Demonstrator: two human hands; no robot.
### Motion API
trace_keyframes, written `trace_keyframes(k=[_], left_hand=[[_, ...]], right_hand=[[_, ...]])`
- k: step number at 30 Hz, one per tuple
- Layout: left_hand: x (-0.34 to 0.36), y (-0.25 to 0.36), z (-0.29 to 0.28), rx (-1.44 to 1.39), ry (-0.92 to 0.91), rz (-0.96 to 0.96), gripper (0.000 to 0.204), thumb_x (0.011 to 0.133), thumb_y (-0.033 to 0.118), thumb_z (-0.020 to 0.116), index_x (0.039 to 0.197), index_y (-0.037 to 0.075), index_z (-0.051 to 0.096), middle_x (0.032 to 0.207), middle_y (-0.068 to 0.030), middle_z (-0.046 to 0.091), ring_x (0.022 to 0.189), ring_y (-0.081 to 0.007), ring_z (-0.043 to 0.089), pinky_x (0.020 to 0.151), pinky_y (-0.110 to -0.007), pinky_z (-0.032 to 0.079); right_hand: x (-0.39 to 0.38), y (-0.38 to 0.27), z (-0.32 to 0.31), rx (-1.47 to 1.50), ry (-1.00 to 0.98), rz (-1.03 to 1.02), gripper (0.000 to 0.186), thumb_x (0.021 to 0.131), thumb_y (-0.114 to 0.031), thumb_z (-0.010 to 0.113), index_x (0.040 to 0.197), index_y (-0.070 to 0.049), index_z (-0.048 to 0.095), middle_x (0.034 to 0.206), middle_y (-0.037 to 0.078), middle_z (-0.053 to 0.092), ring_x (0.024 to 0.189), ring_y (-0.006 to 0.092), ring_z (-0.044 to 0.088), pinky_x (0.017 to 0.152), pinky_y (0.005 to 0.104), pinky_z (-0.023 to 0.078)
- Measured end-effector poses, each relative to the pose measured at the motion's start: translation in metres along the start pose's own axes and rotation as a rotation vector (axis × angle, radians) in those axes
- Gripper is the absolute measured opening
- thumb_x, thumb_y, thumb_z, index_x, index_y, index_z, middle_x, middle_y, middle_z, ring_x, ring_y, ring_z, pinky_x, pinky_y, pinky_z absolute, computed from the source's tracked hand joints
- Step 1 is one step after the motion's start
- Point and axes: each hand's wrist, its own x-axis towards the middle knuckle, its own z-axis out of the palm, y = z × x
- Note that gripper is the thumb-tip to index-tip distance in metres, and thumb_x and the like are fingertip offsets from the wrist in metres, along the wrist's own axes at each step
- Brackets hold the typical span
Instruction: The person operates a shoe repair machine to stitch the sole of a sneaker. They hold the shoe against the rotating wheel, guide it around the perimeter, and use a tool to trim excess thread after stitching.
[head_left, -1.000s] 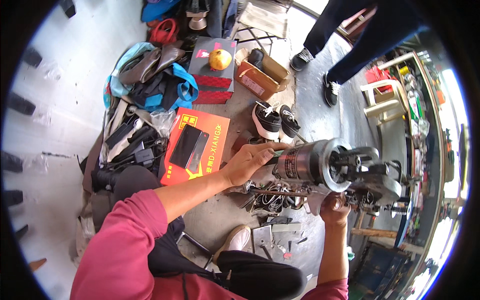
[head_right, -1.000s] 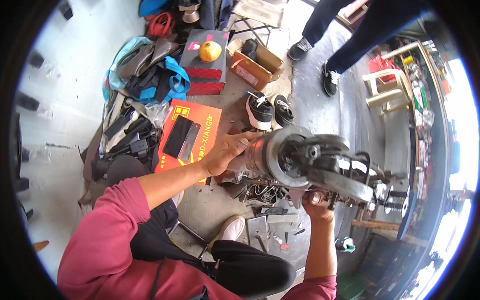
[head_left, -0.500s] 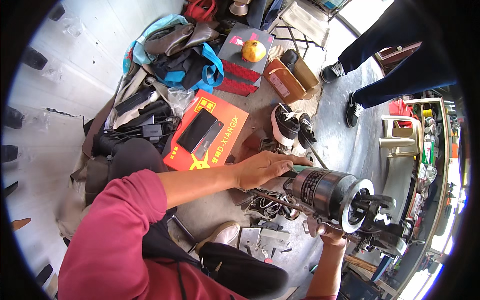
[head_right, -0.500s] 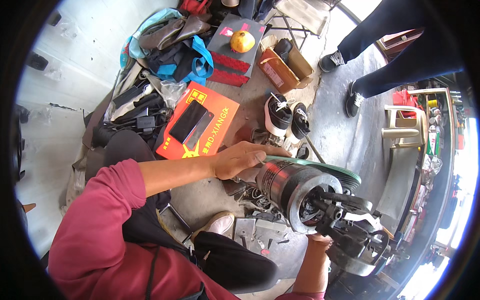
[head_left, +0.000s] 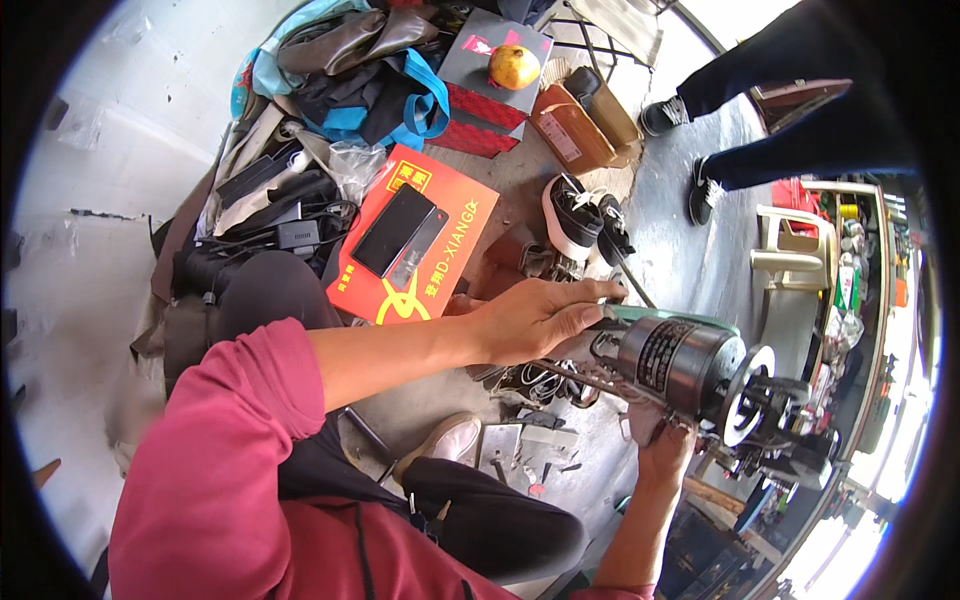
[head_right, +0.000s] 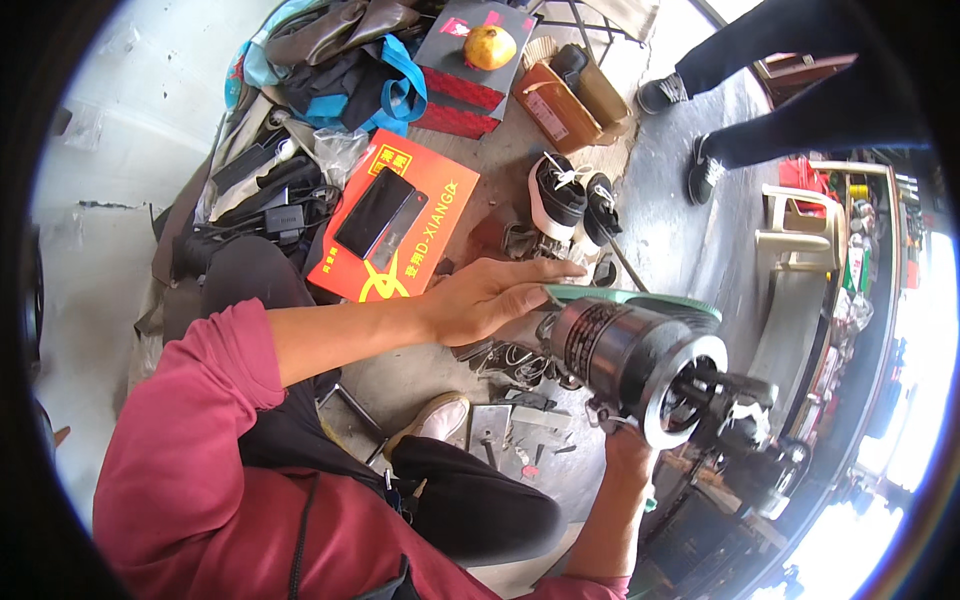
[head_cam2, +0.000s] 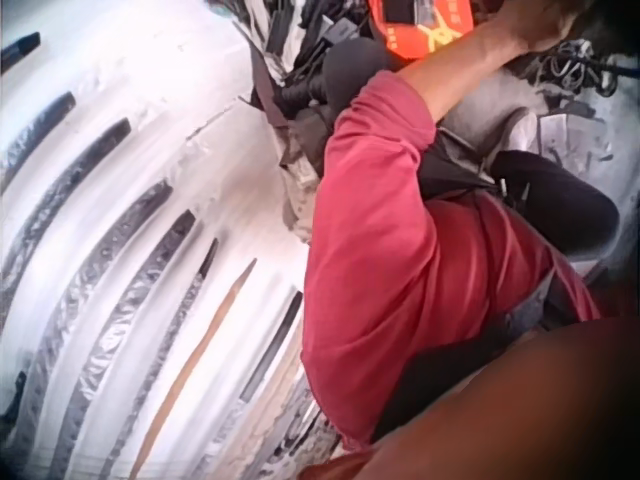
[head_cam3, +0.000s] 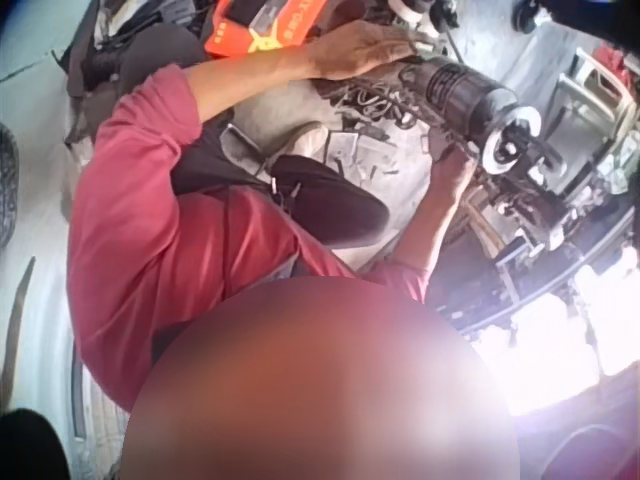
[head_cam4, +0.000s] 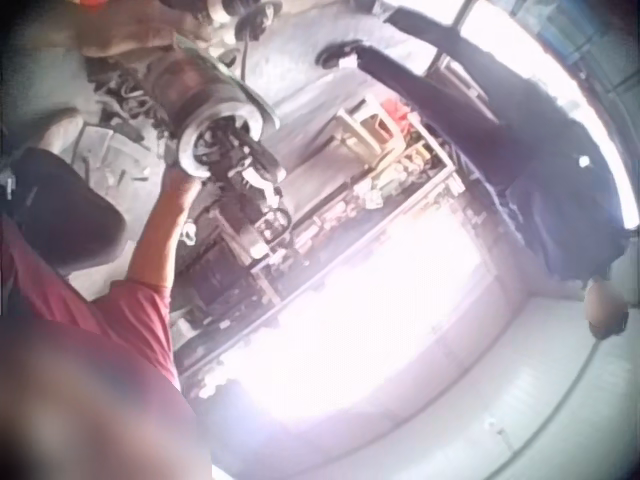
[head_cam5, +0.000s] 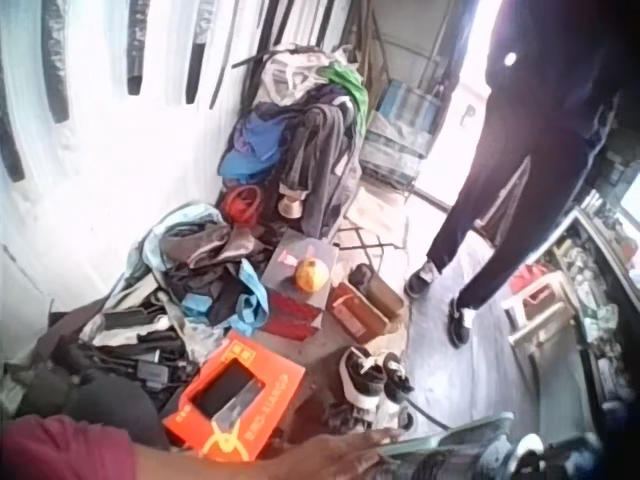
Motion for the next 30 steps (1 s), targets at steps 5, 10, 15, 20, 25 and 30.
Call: trace_keyframes(k=[5, 10, 15, 20, 25, 30], left_hand=[[-0.015, 0.011, -0.003, 0.052, -0.001, 0.125, 0.056, 0.099, 0.019, 0.061, 0.151, 0.012, 0.043, 0.117, -0.0135, 0.068, 0.103, -0.0217, 0.065, 0.094, -0.034, 0.05], [-0.014, 0.018, 0.011, 0.115, 0.13, 0.079, 0.059, 0.091, 0.027, 0.073, 0.143, 0.009, 0.052, 0.12, -0.0128, 0.068, 0.107, -0.0187, 0.063, 0.096, -0.034, 0.051], [-0.012, 0.023, 0.028, -0.03, 0.24, -0.024, 0.049, 0.088, 0.028, 0.08, 0.129, 0.007, 0.063, 0.112, -0.0031, 0.072, 0.108, -0.0109, 0.062, 0.099, -0.03, 0.046], [-0.012, 0.023, 0.038, 0.064, 0.327, -0.039, 0.067, 0.084, 0.036, 0.084, 0.134, -0.002, 0.06, 0.114, -0.0073, 0.072, 0.102, -0.0114, 0.064, 0.092, -0.027, 0.05], [-0.012, 0.025, 0.04, 0.184, 0.339, 0.065, 0.069, 0.084, 0.033, 0.082, 0.137, -0.003, 0.056, 0.115, -0.0091, 0.072, 0.104, -0.0137, 0.064, 0.095, -0.028, 0.049], [-0.023, 0.031, 0.034, 0.294, 0.355, 0.264, 0.052, 0.09, 0.022, 0.071, 0.137, 0.004, 0.057, 0.128, -0.0091, 0.064, 0.121, -0.019, 0.058, 0.102, -0.033, 0.045]], right_hand=[[0.001, 0.014, 0.024, -0.238, 0.451, -0.173, 0.048, 0.079, 0.009, 0.07, 0.125, 0.003, 0.056, 0.129, 0.018, 0.062, 0.111, 0.0221, 0.064, 0.092, 0.0355, 0.055], [-0.007, 0.013, 0.051, -0.684, 0.353, -0.337, 0.018, 0.091, -0.011, 0.075, 0.102, 0.001, 0.066, 0.091, 0.005, 0.07, 0.086, 0.0111, 0.063, 0.077, 0.0273, 0.051], [-0.005, 0.022, 0.061, -0.828, 0.41, -0.547, 0.032, 0.091, -0.027, 0.077, 0.095, 0.001, 0.062, 0.08, 0.009, 0.068, 0.073, 0.0163, 0.057, 0.071, 0.0329, 0.049], [-0.005, 0.021, 0.057, -0.882, 0.433, -0.515, 0.03, 0.09, -0.025, 0.076, 0.095, 0.001, 0.063, 0.085, 0.016, 0.071, 0.074, 0.0184, 0.062, 0.073, 0.0352, 0.05], [-0.01, 0.016, 0.062, -0.929, 0.463, -0.481, 0.036, 0.091, -0.032, 0.075, 0.096, 0.001, 0.063, 0.084, 0.019, 0.071, 0.077, 0.0326, 0.069, 0.073, 0.0404, 0.051], [-0.012, 0.015, 0.062, -0.989, 0.481, -0.456, 0.04, 0.091, -0.036, 0.074, 0.095, 0.0, 0.06, 0.083, 0.024, 0.069, 0.081, 0.0468, 0.065, 0.072, 0.0465, 0.05]])
